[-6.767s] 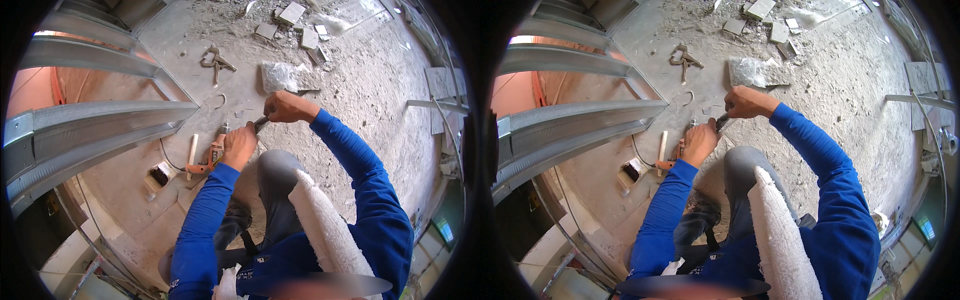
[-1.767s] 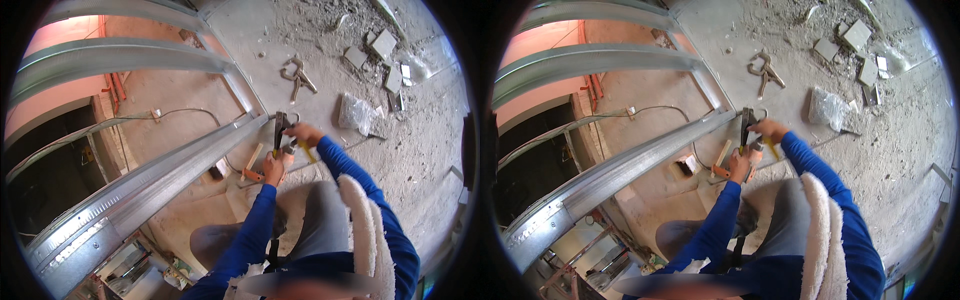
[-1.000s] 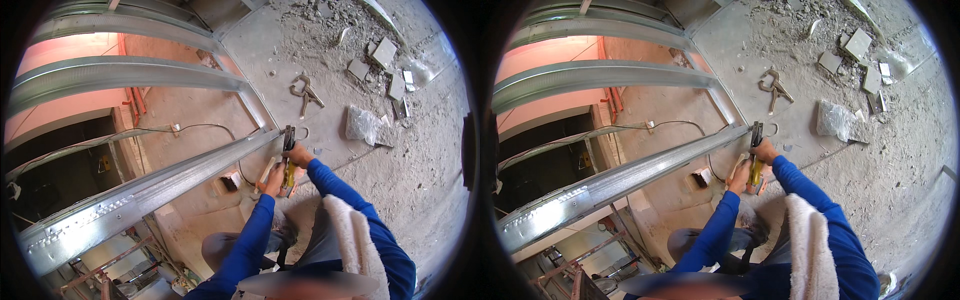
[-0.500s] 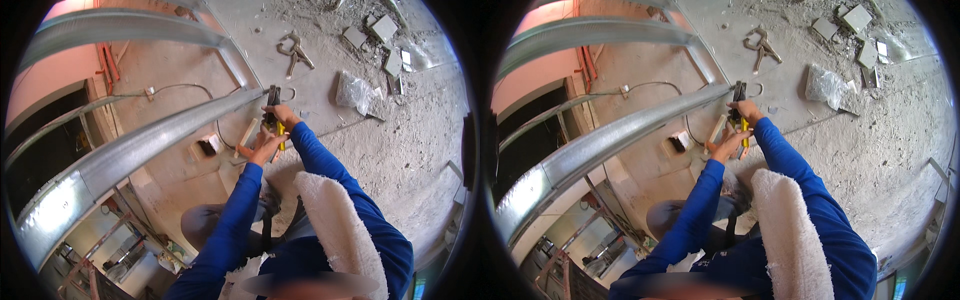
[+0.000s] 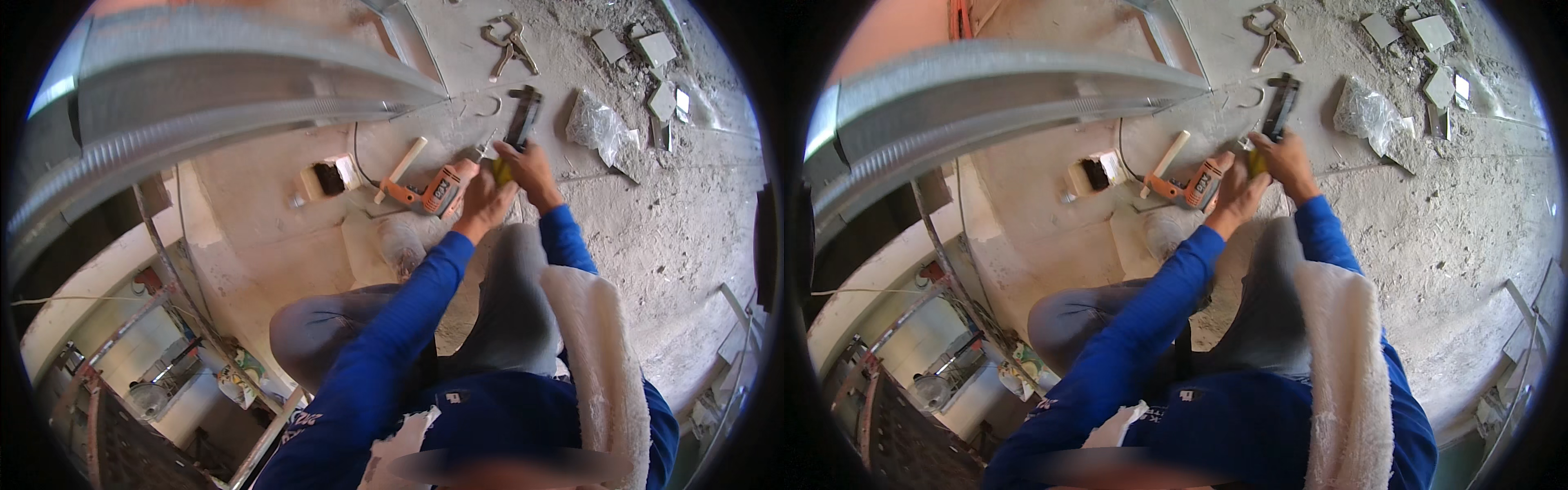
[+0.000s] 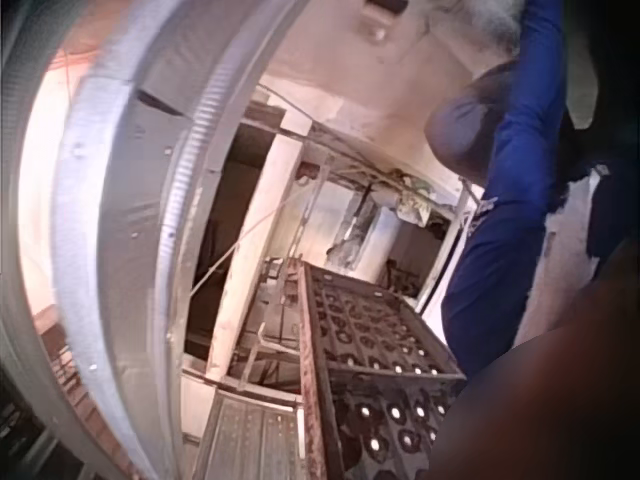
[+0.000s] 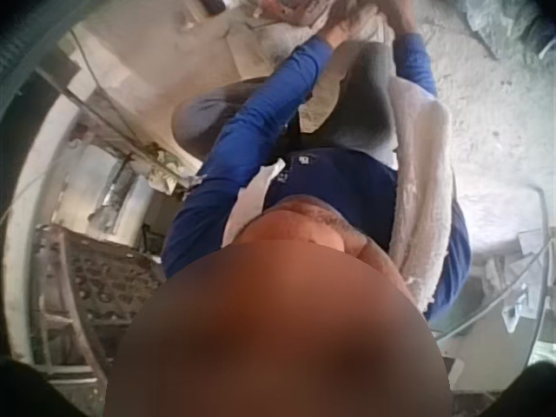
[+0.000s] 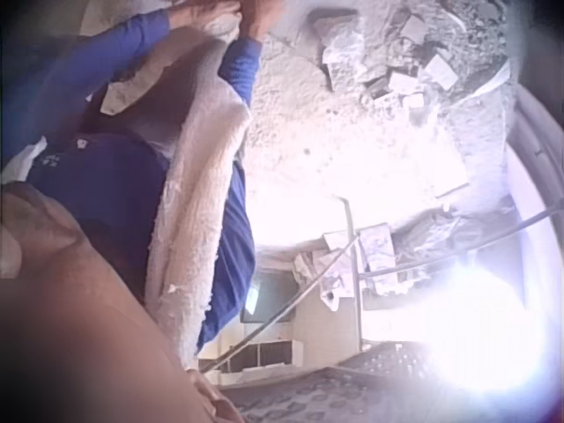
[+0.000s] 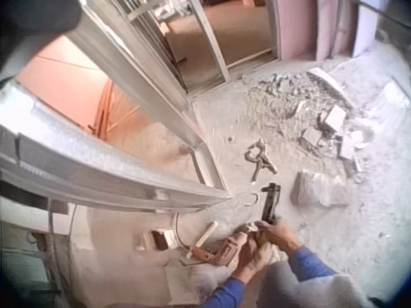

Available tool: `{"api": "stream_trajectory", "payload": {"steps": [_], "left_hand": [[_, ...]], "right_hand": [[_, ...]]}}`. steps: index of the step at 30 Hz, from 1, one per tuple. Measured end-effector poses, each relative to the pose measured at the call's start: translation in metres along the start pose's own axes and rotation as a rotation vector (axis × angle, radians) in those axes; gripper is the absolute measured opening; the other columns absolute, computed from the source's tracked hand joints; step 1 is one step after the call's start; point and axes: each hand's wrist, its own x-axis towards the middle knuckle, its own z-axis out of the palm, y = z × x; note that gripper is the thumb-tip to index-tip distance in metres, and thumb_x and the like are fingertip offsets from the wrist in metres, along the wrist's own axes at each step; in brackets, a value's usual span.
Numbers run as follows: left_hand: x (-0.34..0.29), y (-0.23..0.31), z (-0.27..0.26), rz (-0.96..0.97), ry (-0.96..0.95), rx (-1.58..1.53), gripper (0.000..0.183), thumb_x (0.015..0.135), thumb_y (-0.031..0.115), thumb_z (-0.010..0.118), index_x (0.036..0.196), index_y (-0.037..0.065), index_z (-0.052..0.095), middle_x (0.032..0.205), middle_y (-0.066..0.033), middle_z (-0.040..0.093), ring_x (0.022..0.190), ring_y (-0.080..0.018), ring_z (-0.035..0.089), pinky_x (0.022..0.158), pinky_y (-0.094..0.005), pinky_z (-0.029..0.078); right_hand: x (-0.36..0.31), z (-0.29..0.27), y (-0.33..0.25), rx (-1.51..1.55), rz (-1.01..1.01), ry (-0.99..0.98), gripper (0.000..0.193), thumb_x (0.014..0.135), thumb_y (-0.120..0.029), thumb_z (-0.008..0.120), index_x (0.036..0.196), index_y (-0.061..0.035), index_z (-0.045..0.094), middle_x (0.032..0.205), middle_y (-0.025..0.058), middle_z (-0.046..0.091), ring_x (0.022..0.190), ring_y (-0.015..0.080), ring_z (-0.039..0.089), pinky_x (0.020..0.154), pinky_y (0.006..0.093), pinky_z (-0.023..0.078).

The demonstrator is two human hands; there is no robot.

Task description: The person assembles a metal frame on the floor. They use a drill to secure joints and a hammer to adjust components, working on multiple sections of the frame.

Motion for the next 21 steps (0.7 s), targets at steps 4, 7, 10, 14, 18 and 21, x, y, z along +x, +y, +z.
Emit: {"api": "stream_trajectory", "payload": {"steps": [4, 7, 10, 14, 18, 21], "left_hand": [[-0.009, 0.023, 0.033, -0.432, -0.240, -0.703, 0.054, 0.096, 0.054, 0.059, 0.101, 0.001, 0.058, 0.086, -0.0241, 0.067, 0.082, -0.0406, 0.066, 0.071, -0.0457, 0.050], [-0.015, 0.033, 0.036, -0.561, -0.235, -0.913, 0.053, 0.099, 0.054, 0.055, 0.101, 0.001, 0.056, 0.086, -0.0248, 0.067, 0.085, -0.0417, 0.067, 0.071, -0.0453, 0.050], [-0.023, 0.082, 0.048, -0.694, -0.170, -0.798, 0.049, 0.102, 0.050, 0.050, 0.099, 0.001, 0.055, 0.085, -0.0247, 0.066, 0.082, -0.0415, 0.066, 0.071, -0.0463, 0.049], [-0.025, 0.102, 0.059, -0.565, -0.006, -0.950, 0.049, 0.101, 0.050, 0.052, 0.096, 0.000, 0.054, 0.084, -0.0255, 0.064, 0.081, -0.0430, 0.065, 0.068, -0.0478, 0.048], [-0.021, 0.058, 0.037, -0.486, -0.085, -0.938, 0.050, 0.100, 0.049, 0.053, 0.093, 0.000, 0.058, 0.082, -0.0281, 0.064, 0.082, -0.0447, 0.065, 0.069, -0.0476, 0.049], [-0.024, 0.057, 0.022, -0.605, -0.089, -0.643, 0.051, 0.101, 0.050, 0.050, 0.098, 0.000, 0.056, 0.084, -0.0289, 0.066, 0.088, -0.0488, 0.064, 0.073, -0.0535, 0.049]], "right_hand": [[-0.059, -0.088, -0.059, -0.096, 0.283, -0.231, 0.026, 0.090, -0.017, 0.065, 0.097, 0.0088, 0.067, 0.078, 0.0110, 0.067, 0.064, 0.0180, 0.066, 0.055, 0.0321, 0.056], [-0.089, -0.120, -0.082, 0.014, 0.307, 0.021, 0.018, 0.088, -0.015, 0.060, 0.099, -0.0022, 0.065, 0.075, 0.0011, 0.053, 0.063, 0.0147, 0.054, 0.058, 0.0298, 0.053], [-0.102, -0.103, -0.061, -0.025, 0.281, 0.144, 0.035, 0.094, -0.038, 0.066, 0.097, -0.0031, 0.064, 0.084, 0.0041, 0.061, 0.073, 0.0166, 0.057, 0.065, 0.0345, 0.053], [-0.108, -0.085, -0.045, -0.375, 0.111, 0.145, 0.045, 0.097, -0.038, 0.064, 0.091, 0.0063, 0.064, 0.071, 0.0131, 0.064, 0.067, 0.0152, 0.060, 0.059, 0.0329, 0.048], [-0.123, -0.110, -0.079, -0.054, 0.308, -0.008, 0.023, 0.097, -0.027, 0.063, 0.093, -0.0045, 0.061, 0.073, 0.0028, 0.057, 0.060, 0.0115, 0.055, 0.055, 0.0277, 0.047], [-0.137, -0.108, -0.090, 0.248, 0.468, 0.027, 0.017, 0.099, -0.021, 0.057, 0.100, -0.0039, 0.058, 0.080, 0.0049, 0.057, 0.060, 0.0168, 0.056, 0.055, 0.0309, 0.048]]}}
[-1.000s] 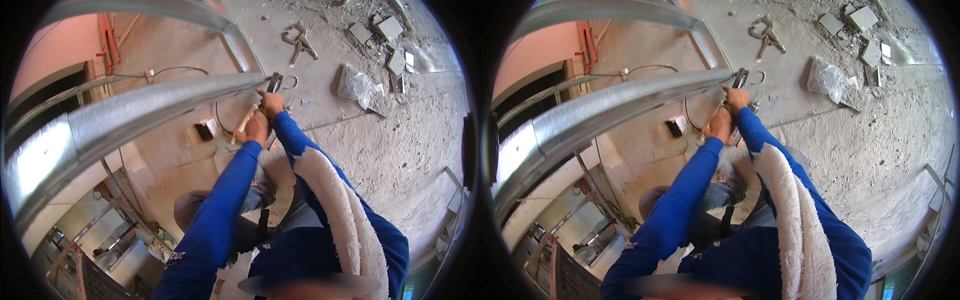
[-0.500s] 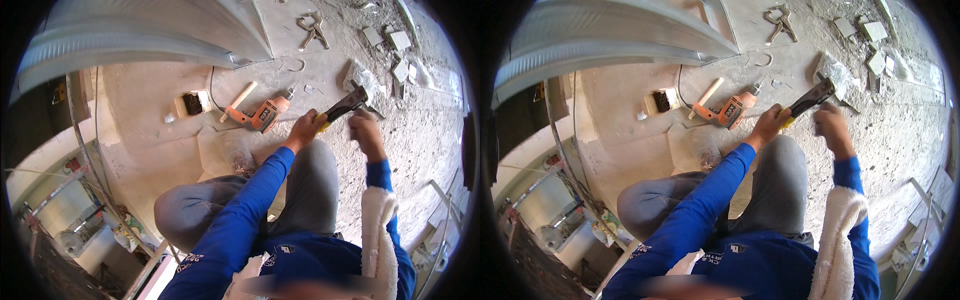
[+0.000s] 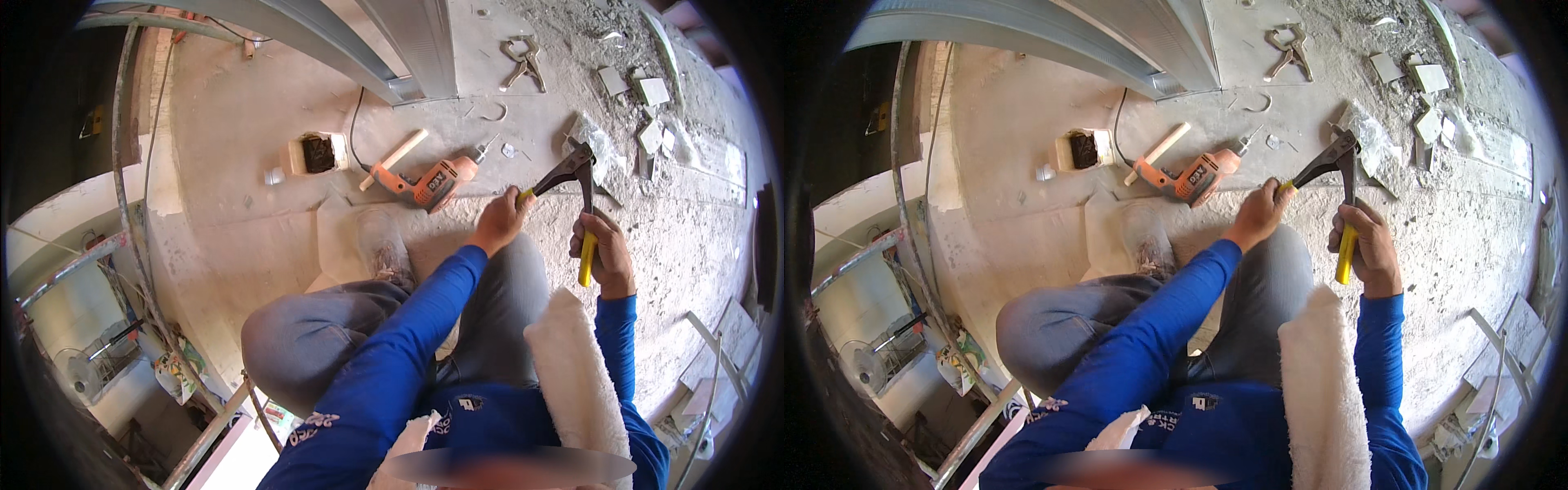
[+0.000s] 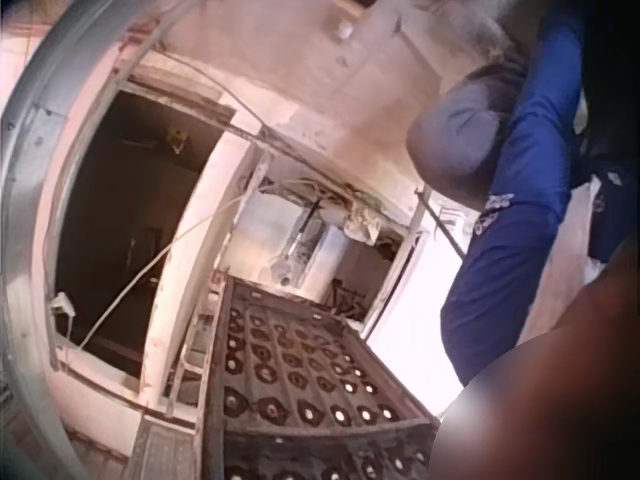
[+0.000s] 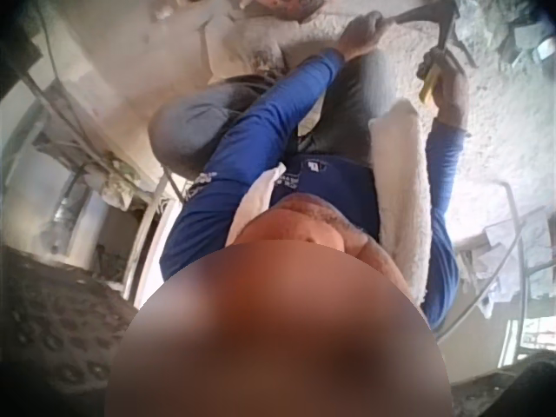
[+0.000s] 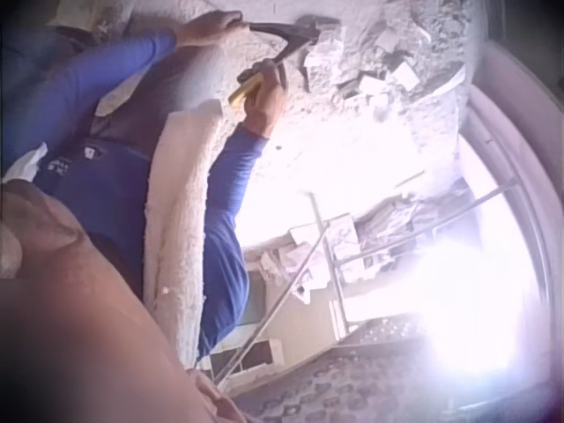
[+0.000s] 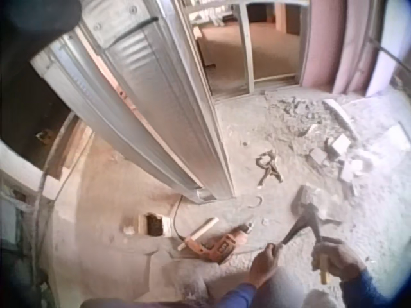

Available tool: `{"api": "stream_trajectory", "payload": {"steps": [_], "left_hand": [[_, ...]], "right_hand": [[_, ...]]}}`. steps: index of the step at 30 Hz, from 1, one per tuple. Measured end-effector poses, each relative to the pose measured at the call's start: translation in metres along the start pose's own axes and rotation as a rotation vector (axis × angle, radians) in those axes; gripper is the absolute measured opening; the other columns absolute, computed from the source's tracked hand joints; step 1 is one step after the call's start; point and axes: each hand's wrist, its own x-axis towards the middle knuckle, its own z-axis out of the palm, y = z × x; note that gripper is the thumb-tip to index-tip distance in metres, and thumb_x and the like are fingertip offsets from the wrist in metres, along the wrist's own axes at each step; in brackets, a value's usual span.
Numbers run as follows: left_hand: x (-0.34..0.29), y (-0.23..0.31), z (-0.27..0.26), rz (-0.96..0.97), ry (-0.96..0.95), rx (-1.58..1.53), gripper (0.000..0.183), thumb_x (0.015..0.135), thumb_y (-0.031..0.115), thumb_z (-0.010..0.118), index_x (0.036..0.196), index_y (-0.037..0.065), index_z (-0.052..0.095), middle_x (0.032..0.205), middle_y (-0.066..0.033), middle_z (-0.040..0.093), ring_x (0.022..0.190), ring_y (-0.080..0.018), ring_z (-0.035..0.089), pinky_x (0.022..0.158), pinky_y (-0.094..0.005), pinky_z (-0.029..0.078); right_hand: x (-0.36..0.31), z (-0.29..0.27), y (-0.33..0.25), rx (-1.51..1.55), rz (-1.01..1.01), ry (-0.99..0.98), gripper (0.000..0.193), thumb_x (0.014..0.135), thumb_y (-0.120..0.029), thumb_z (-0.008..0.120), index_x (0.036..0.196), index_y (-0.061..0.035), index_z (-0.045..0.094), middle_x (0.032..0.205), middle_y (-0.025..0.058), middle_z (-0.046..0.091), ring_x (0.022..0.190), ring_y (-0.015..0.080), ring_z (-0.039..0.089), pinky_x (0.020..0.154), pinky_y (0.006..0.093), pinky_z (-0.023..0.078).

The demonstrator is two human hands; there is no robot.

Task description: The person assembles a metal frame on the floor. They use a drill to secure joints and a hammer to adjust components, working on multiple sections of the frame.

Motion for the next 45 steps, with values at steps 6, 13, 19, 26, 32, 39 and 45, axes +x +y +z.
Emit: {"api": "stream_trajectory", "payload": {"steps": [6, 13, 19, 26, 32, 39, 45], "left_hand": [[-0.015, -0.009, 0.014, 0.039, -0.094, -0.072, 0.052, 0.099, 0.050, 0.052, 0.100, -0.002, 0.056, 0.093, -0.0309, 0.066, 0.091, -0.0501, 0.064, 0.077, -0.0539, 0.050], [0.061, 0.003, -0.063, 0.153, -0.458, -0.248, 0.078, 0.091, 0.066, 0.060, 0.120, -0.006, 0.063, 0.092, -0.0148, 0.068, 0.072, -0.0251, 0.063, 0.067, -0.0395, 0.051], [0.049, 0.005, -0.224, 0.029, -0.460, 0.431, 0.053, 0.080, 0.048, 0.073, 0.085, -0.005, 0.068, 0.068, -0.0107, 0.067, 0.062, -0.0157, 0.066, 0.060, -0.0350, 0.053], [0.045, -0.099, -0.416, -0.155, 0.208, 0.904, 0.040, 0.074, 0.021, 0.064, 0.106, -0.002, 0.065, 0.108, -0.0300, 0.067, 0.104, -0.0449, 0.065, 0.089, -0.0512, 0.052], [0.127, -0.184, -0.485, -0.132, 0.392, 1.032, 0.028, 0.092, 0.016, 0.052, 0.117, 0.004, 0.057, 0.114, -0.0249, 0.067, 0.110, -0.0426, 0.064, 0.089, -0.0547, 0.051], [0.173, -0.229, -0.495, -0.142, 0.380, 1.049, 0.024, 0.093, 0.012, 0.049, 0.115, 0.008, 0.059, 0.118, -0.0203, 0.066, 0.112, -0.0383, 0.064, 0.090, -0.0572, 0.049], [0.156, -0.233, -0.463, 0.178, 0.682, 0.703, 0.041, 0.087, 0.030, 0.067, 0.119, 0.005, 0.062, 0.122, -0.0204, 0.064, 0.121, -0.0355, 0.059, 0.095, -0.0518, 0.048]], "right_hand": [[0.006, 0.020, -0.009, 0.292, 0.231, -0.086, 0.012, 0.101, -0.019, 0.052, 0.091, -0.0136, 0.050, 0.065, -0.0046, 0.043, 0.049, 0.0085, 0.042, 0.044, 0.0270, 0.040], [0.014, 0.089, 0.050, 0.020, -0.025, -0.164, 0.021, 0.098, -0.017, 0.059, 0.115, -0.0044, 0.058, 0.088, 0.0064, 0.064, 0.074, 0.0155, 0.063, 0.066, 0.0313, 0.053], [0.059, 0.132, 0.093, -0.911, -0.684, -0.578, 0.049, 0.083, -0.019, 0.074, 0.126, 0.0000, 0.059, 0.118, 0.0180, 0.067, 0.106, 0.0359, 0.064, 0.093, 0.0424, 0.052], [0.123, 0.157, 0.062, -1.347, -1.043, -0.293, 0.068, 0.075, -0.014, 0.075, 0.139, -0.0096, 0.051, 0.139, 0.0195, 0.050, 0.133, 0.0435, 0.042, 0.110, 0.0518, 0.037], [0.189, 0.182, 0.079, -1.820, -1.015, -0.508, 0.053, 0.081, -0.014, 0.072, 0.130, -0.0096, 0.054, 0.128, 0.0176, 0.056, 0.124, 0.0404, 0.052, 0.109, 0.0571, 0.037], [0.195, 0.197, 0.079, -1.760, -0.941, -0.693, 0.064, 0.074, -0.019, 0.078, 0.133, -0.0194, 0.054, 0.120, 0.0144, 0.054, 0.117, 0.0383, 0.054, 0.095, 0.0528, 0.047], [0.151, 0.206, 0.063, -1.243, -0.633, -0.638, 0.080, 0.070, -0.021, 0.084, 0.140, -0.0079, 0.048, 0.125, 0.0181, 0.054, 0.122, 0.0375, 0.052, 0.105, 0.0446, 0.045]]}}
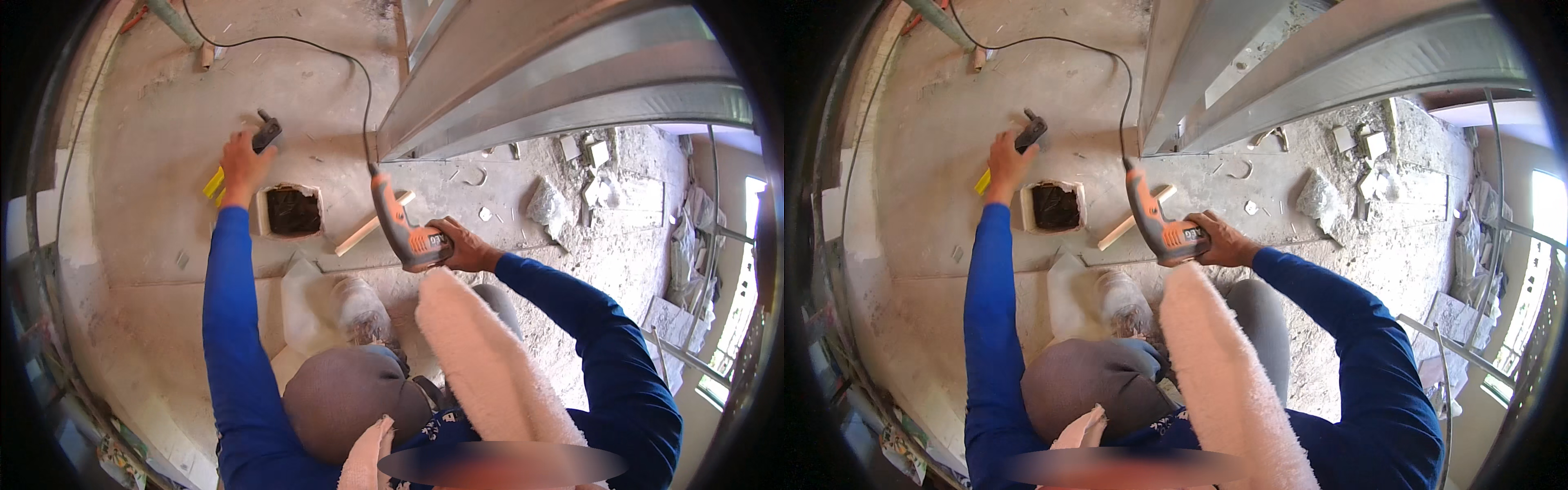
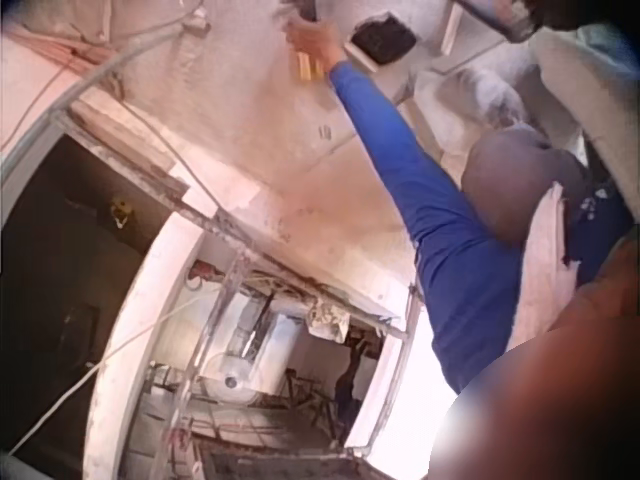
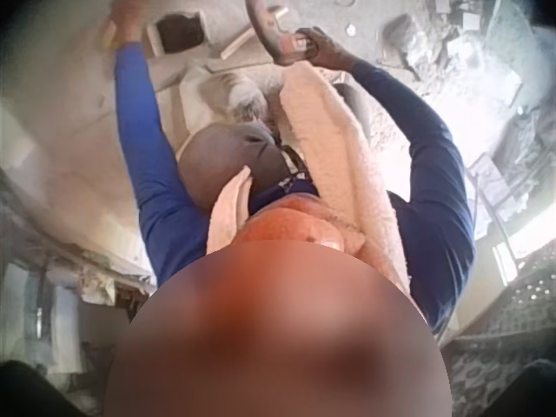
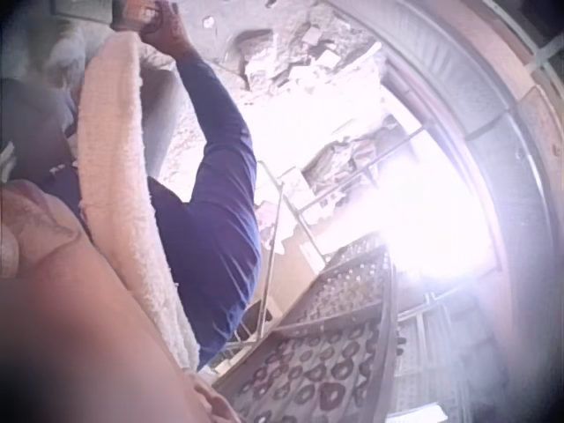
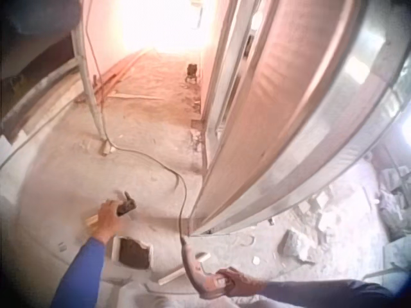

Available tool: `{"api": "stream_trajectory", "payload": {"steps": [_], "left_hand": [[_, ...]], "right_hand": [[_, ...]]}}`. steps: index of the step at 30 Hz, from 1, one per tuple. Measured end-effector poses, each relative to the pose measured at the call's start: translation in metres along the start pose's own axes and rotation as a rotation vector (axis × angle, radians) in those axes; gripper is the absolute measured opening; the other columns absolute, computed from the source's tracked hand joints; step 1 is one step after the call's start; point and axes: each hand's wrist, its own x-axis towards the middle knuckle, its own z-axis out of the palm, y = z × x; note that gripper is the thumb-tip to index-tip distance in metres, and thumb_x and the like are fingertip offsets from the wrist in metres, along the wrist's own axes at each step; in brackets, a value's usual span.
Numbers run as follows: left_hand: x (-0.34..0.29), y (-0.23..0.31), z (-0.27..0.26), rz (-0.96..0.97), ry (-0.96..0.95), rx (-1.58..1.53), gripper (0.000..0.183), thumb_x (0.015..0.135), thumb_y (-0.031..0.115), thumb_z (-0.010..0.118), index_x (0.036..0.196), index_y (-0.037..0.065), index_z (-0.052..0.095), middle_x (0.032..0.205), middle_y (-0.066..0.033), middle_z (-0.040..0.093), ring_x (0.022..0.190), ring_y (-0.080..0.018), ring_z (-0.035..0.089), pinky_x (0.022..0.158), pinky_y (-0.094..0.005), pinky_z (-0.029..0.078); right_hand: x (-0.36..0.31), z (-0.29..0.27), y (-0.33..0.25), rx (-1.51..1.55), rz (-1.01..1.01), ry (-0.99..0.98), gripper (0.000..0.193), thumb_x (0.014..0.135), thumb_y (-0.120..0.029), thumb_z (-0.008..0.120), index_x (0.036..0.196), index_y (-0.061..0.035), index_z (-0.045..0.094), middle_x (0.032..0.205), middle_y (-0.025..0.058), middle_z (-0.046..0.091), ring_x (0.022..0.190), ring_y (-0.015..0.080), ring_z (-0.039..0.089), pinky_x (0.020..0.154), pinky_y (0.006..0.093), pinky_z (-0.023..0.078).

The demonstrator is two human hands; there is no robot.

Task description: The person assembles a metal frame on the floor. They use a drill to secure joints and a hammer to adjust components, working on multiple sections of the frame.

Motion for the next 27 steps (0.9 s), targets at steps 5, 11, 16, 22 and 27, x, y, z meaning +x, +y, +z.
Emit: {"api": "stream_trajectory", "payload": {"steps": [5, 11, 16, 22, 27], "left_hand": [[-0.061, 0.023, -0.023, -0.021, -0.649, -0.148, 0.042, 0.080, 0.031, 0.073, 0.111, 0.004, 0.068, 0.113, -0.0237, 0.068, 0.107, -0.0402, 0.065, 0.094, -0.0464, 0.051], [-0.130, -0.003, -0.055, -0.102, -0.620, -0.158, 0.044, 0.077, 0.022, 0.073, 0.116, 0.001, 0.066, 0.115, -0.0218, 0.068, 0.109, -0.0391, 0.064, 0.095, -0.0449, 0.050], [-0.157, -0.016, -0.053, -0.219, -0.528, -0.353, 0.051, 0.080, 0.022, 0.074, 0.124, -0.001, 0.063, 0.123, -0.0213, 0.066, 0.115, -0.0355, 0.063, 0.099, -0.0417, 0.049], [-0.144, 0.011, -0.058, -0.163, -0.318, -0.418, 0.045, 0.087, 0.019, 0.070, 0.124, -0.004, 0.062, 0.116, -0.0241, 0.068, 0.111, -0.0372, 0.065, 0.098, -0.0413, 0.049], [-0.144, 0.035, -0.065, -0.159, -0.258, -0.352, 0.040, 0.088, 0.016, 0.069, 0.121, -0.005, 0.062, 0.112, -0.0254, 0.068, 0.106, -0.0392, 0.065, 0.094, -0.0428, 0.050]], "right_hand": [[0.052, 0.027, -0.073, 0.047, -0.077, 0.109, 0.081, 0.069, -0.029, 0.086, 0.134, 0.0013, 0.049, 0.124, 0.0221, 0.059, 0.119, 0.0372, 0.058, 0.103, 0.0419, 0.047], [0.198, 0.073, -0.134, 0.068, 0.196, 0.365, 0.066, 0.072, -0.037, 0.081, 0.120, 0.0001, 0.056, 0.116, 0.0255, 0.058, 0.111, 0.0443, 0.056, 0.095, 0.0492, 0.049], [0.282, 0.076, -0.157, -0.098, 0.378, 0.559, 0.073, 0.072, -0.028, 0.079, 0.133, -0.0034, 0.048, 0.114, 0.0297, 0.058, 0.116, 0.0448, 0.055, 0.099, 0.0508, 0.046], [0.220, 0.085, -0.081, -0.123, -0.146, 0.564, 0.061, 0.073, -0.028, 0.081, 0.126, -0.0082, 0.058, 0.116, 0.0234, 0.061, 0.119, 0.0418, 0.053, 0.101, 0.0491, 0.045], [-0.029, -0.033, 0.116, -0.217, 0.567, 1.117, 0.052, 0.068, -0.009, 0.076, 0.116, -0.0073, 0.059, 0.122, 0.0227, 0.057, 0.119, 0.0420, 0.051, 0.100, 0.0520, 0.042]]}}
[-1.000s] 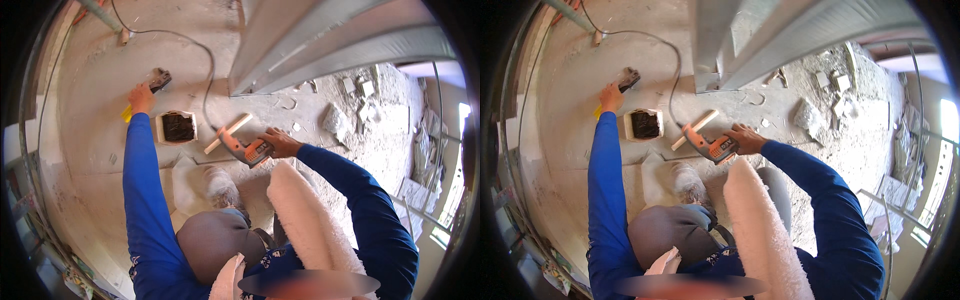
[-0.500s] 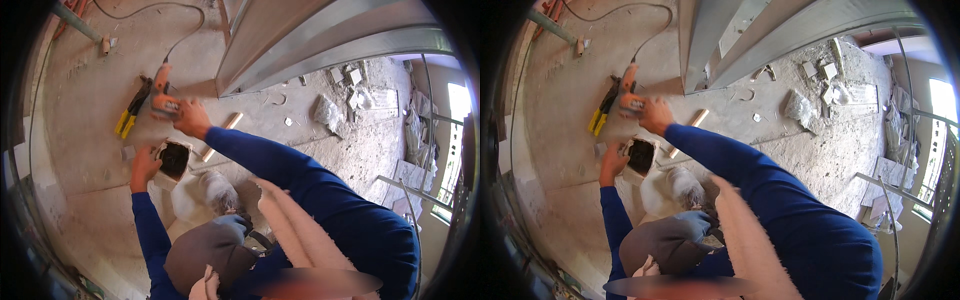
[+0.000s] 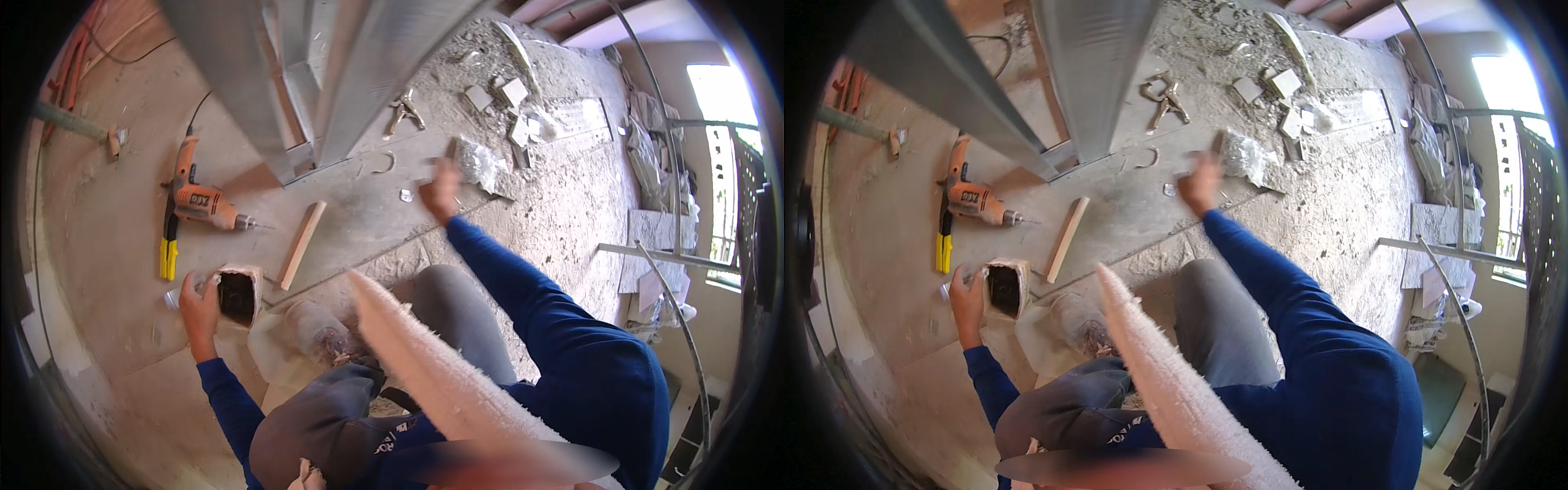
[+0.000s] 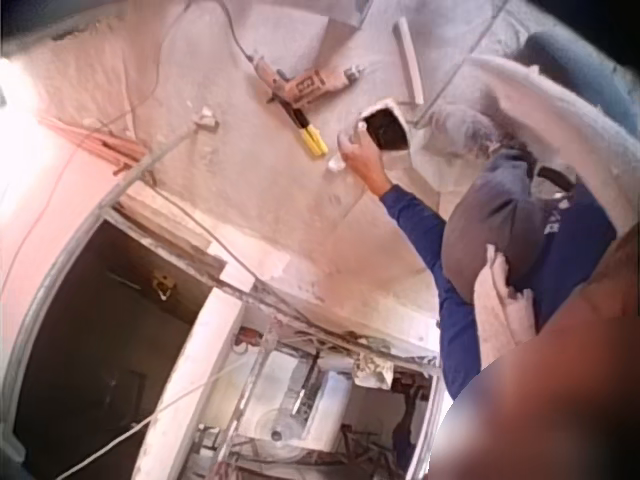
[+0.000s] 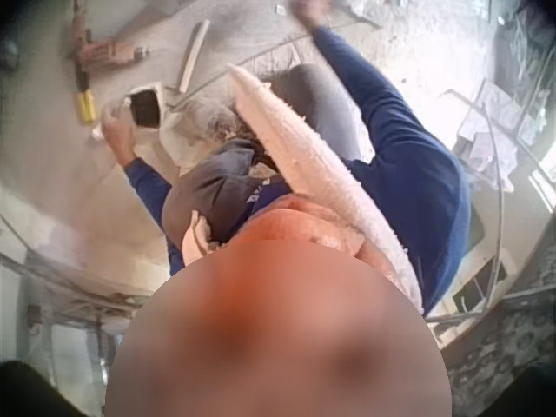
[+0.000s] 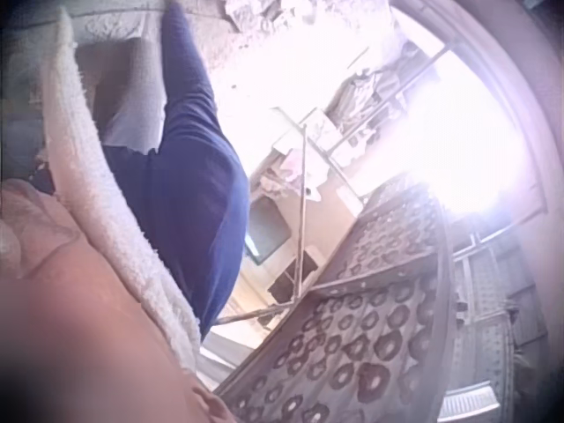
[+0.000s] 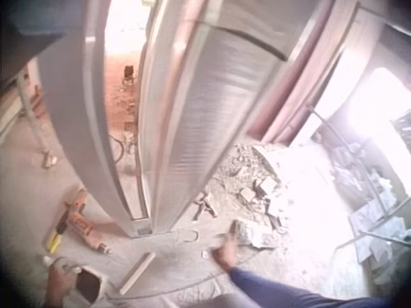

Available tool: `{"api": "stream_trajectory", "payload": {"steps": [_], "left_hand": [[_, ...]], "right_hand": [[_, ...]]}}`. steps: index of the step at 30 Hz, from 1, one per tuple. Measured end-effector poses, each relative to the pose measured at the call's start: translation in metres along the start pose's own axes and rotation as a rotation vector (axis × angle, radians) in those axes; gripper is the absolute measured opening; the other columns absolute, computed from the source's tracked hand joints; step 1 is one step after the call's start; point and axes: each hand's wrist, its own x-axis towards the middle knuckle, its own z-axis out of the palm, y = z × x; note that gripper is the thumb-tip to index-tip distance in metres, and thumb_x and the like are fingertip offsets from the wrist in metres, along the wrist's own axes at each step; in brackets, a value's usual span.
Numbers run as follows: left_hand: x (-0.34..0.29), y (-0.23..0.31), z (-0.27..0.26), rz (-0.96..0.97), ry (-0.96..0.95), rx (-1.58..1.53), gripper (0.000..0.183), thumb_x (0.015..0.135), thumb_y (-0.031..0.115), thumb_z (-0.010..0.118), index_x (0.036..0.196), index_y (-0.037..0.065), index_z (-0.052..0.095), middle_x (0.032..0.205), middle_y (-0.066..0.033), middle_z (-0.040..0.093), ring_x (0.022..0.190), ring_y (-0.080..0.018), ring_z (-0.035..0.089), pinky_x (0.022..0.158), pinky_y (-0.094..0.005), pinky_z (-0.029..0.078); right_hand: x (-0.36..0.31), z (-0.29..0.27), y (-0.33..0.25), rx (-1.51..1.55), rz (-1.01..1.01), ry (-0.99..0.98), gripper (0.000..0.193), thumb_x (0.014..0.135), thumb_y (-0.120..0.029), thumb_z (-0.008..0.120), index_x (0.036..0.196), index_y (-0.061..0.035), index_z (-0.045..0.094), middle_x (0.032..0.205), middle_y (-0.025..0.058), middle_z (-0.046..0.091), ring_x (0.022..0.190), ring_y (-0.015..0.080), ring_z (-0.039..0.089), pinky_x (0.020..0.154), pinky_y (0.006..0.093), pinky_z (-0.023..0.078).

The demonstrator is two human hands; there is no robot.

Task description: The person assembles a metal frame on the floor. They use a drill to secure joints and a hammer to adjust components, working on multiple sections of the frame.

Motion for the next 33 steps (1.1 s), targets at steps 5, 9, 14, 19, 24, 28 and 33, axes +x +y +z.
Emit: {"api": "stream_trajectory", "payload": {"steps": [5, 9, 14, 19, 24, 28, 33], "left_hand": [[-0.005, 0.016, 0.008, 0.078, -0.110, 0.059, 0.036, 0.089, 0.015, 0.068, 0.119, -0.004, 0.062, 0.106, -0.0240, 0.069, 0.099, -0.0371, 0.067, 0.089, -0.0424, 0.051], [-0.009, 0.029, 0.011, 0.054, -0.132, 0.043, 0.036, 0.089, 0.015, 0.068, 0.120, -0.003, 0.063, 0.104, -0.0217, 0.070, 0.095, -0.0317, 0.069, 0.087, -0.0394, 0.053], [-0.023, 0.040, 0.007, -0.013, -0.139, 0.089, 0.038, 0.088, 0.016, 0.070, 0.120, -0.004, 0.063, 0.105, -0.0227, 0.070, 0.096, -0.0331, 0.069, 0.086, -0.0421, 0.053], [-0.035, 0.037, 0.007, 0.041, -0.128, 0.016, 0.038, 0.085, 0.016, 0.072, 0.118, -0.003, 0.066, 0.108, -0.0244, 0.070, 0.099, -0.0364, 0.069, 0.086, -0.0429, 0.054], [-0.037, 0.040, 0.015, 0.048, 0.004, 0.072, 0.031, 0.085, 0.023, 0.073, 0.110, 0.005, 0.068, 0.102, -0.0202, 0.070, 0.096, -0.0394, 0.068, 0.084, -0.0458, 0.055], [-0.043, 0.043, -0.002, 0.007, 0.056, 0.010, 0.029, 0.087, 0.024, 0.070, 0.109, 0.005, 0.069, 0.102, -0.0200, 0.071, 0.095, -0.0387, 0.068, 0.084, -0.0465, 0.054], [-0.038, 0.040, -0.058, 0.021, 0.286, 0.162, 0.026, 0.086, 0.023, 0.071, 0.101, 0.002, 0.067, 0.095, -0.0206, 0.069, 0.089, -0.0405, 0.067, 0.078, -0.0471, 0.054]], "right_hand": [[0.078, -0.083, 0.208, 0.095, 0.578, -0.083, 0.070, 0.079, -0.050, 0.077, 0.107, 0.0131, 0.067, 0.095, 0.0273, 0.066, 0.095, 0.0330, 0.069, 0.081, 0.0412, 0.052], [0.084, -0.053, 0.230, 0.212, 0.521, -0.194, 0.035, 0.082, -0.024, 0.077, 0.110, -0.0043, 0.070, 0.078, 0.0135, 0.062, 0.078, 0.0234, 0.067, 0.063, 0.0373, 0.054], [0.103, -0.068, 0.150, 0.509, 0.613, -0.265, 0.040, 0.080, -0.015, 0.075, 0.118, -0.0066, 0.066, 0.094, 0.0134, 0.067, 0.087, 0.0283, 0.068, 0.071, 0.0415, 0.053], [0.123, -0.110, 0.038, 0.903, 0.406, -0.414, 0.047, 0.087, -0.027, 0.068, 0.130, -0.0103, 0.057, 0.120, 0.0073, 0.063, 0.110, 0.0254, 0.061, 0.093, 0.0444, 0.052], [0.173, -0.057, -0.032, 1.061, 0.249, -0.571, 0.063, 0.091, -0.028, 0.066, 0.145, -0.0028, 0.047, 0.137, 0.0101, 0.058, 0.126, 0.0313, 0.054, 0.100, 0.0503, 0.046], [0.188, 0.018, -0.043, 0.927, 0.034, -0.528, 0.045, 0.089, -0.029, 0.065, 0.130, -0.0118, 0.059, 0.126, 0.0076, 0.060, 0.110, 0.0249, 0.059, 0.087, 0.0460, 0.050], [0.160, 0.086, -0.025, 0.689, 0.179, -0.409, 0.024, 0.088, -0.020, 0.063, 0.110, -0.0103, 0.064, 0.099, 0.0031, 0.060, 0.087, 0.0191, 0.057, 0.074, 0.0389, 0.049]]}}
